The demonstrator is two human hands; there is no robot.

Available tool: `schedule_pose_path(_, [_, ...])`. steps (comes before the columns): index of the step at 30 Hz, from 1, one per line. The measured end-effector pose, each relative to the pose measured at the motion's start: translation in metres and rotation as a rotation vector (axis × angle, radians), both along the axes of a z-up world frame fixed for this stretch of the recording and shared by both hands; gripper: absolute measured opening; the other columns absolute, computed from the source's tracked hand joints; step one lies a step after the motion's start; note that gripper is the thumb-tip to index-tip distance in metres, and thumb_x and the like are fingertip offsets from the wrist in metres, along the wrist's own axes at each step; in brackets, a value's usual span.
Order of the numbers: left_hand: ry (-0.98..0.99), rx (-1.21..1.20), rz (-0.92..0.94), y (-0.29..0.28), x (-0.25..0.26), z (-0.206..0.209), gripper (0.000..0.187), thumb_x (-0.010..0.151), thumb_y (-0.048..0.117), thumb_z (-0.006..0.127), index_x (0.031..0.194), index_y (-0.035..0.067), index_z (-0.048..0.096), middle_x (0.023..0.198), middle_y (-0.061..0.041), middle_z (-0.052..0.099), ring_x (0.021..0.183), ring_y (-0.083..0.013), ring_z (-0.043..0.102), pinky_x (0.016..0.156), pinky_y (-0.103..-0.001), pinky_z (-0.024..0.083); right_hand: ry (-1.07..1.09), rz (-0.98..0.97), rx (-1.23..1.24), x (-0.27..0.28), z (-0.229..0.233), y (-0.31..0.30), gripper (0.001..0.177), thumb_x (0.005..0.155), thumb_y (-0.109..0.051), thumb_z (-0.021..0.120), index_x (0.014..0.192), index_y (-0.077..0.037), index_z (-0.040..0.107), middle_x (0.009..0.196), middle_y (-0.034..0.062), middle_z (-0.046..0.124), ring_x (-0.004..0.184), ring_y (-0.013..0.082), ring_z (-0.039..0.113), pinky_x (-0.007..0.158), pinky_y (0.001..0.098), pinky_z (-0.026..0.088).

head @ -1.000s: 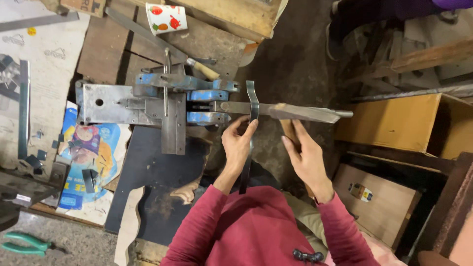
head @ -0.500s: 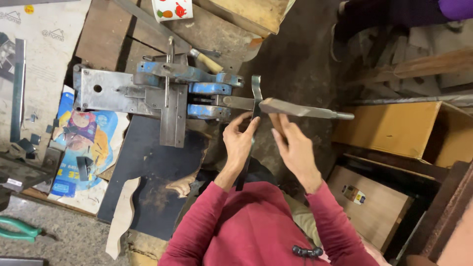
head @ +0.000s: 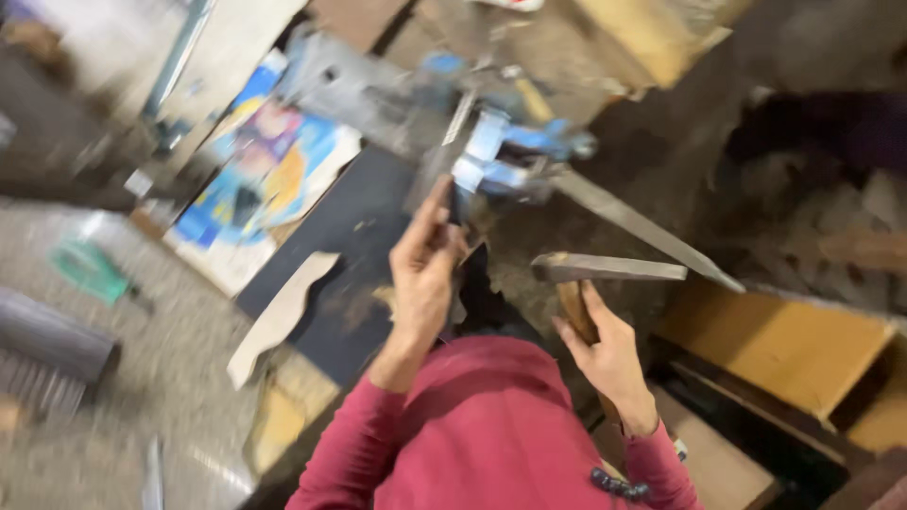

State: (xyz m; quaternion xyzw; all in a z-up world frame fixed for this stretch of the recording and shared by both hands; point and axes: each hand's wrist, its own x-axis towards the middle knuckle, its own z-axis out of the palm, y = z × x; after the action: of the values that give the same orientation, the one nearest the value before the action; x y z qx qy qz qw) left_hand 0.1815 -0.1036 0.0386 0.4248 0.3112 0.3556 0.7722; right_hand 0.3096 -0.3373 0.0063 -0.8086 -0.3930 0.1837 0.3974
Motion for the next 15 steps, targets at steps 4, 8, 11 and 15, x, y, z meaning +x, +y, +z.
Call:
schedule_pose_path(4, [0.304, 0.217, 0.235, 0.03, -0.09, 0.029, 0.052, 0.105, 0.001, 0.064, 0.155, 0.008, 0.055, 0.109, 0.004, 0.048, 0.087, -0.0053, 0.046, 0.074, -0.02, 0.04, 0.308, 0.326, -0.141, -0.035, -0.005, 0.044, 0.063, 0.087, -0.019, 0.076, 0.141, 0.001, 0.051, 0.119, 0.0255, 0.07, 0.109, 0.0328, 0.072, 0.09, 0.0387, 0.055])
schedule_pose_path(8, [0.719, 0.493, 0.381, 0.035, -0.159, 0.03, 0.044, 0.1, 0.002, 0.07, 0.143, 0.008, 0.064, 0.111, -0.001, 0.054, 0.088, -0.0093, 0.053, 0.076, -0.023, 0.047, 0.499, 0.55, -0.327, -0.06, -0.013, 0.101, 0.059, 0.088, -0.026, 0.073, 0.14, -0.006, 0.052, 0.114, 0.0205, 0.073, 0.103, 0.0305, 0.073, 0.088, 0.0379, 0.055])
schedule_pose_path(11, [0.924, 0.587, 0.459, 0.021, -0.194, 0.018, 0.035, 0.097, 0.003, 0.074, 0.132, 0.01, 0.073, 0.106, -0.006, 0.06, 0.085, -0.0131, 0.058, 0.075, -0.025, 0.049, 0.336, 0.66, -0.257, -0.061, -0.02, 0.141, 0.054, 0.088, -0.025, 0.072, 0.137, -0.006, 0.057, 0.113, 0.0185, 0.072, 0.099, 0.0324, 0.073, 0.084, 0.0389, 0.056])
schedule_pose_path(15, [0.98, 0.651, 0.527, -0.004, -0.222, -0.011, 0.028, 0.095, 0.004, 0.076, 0.123, 0.011, 0.075, 0.096, -0.008, 0.07, 0.086, -0.016, 0.067, 0.08, -0.028, 0.053, -0.05, 0.739, -0.154, -0.058, -0.02, 0.162, 0.047, 0.087, -0.025, 0.074, 0.129, -0.005, 0.064, 0.1, 0.0149, 0.067, 0.087, 0.0338, 0.069, 0.074, 0.0407, 0.056])
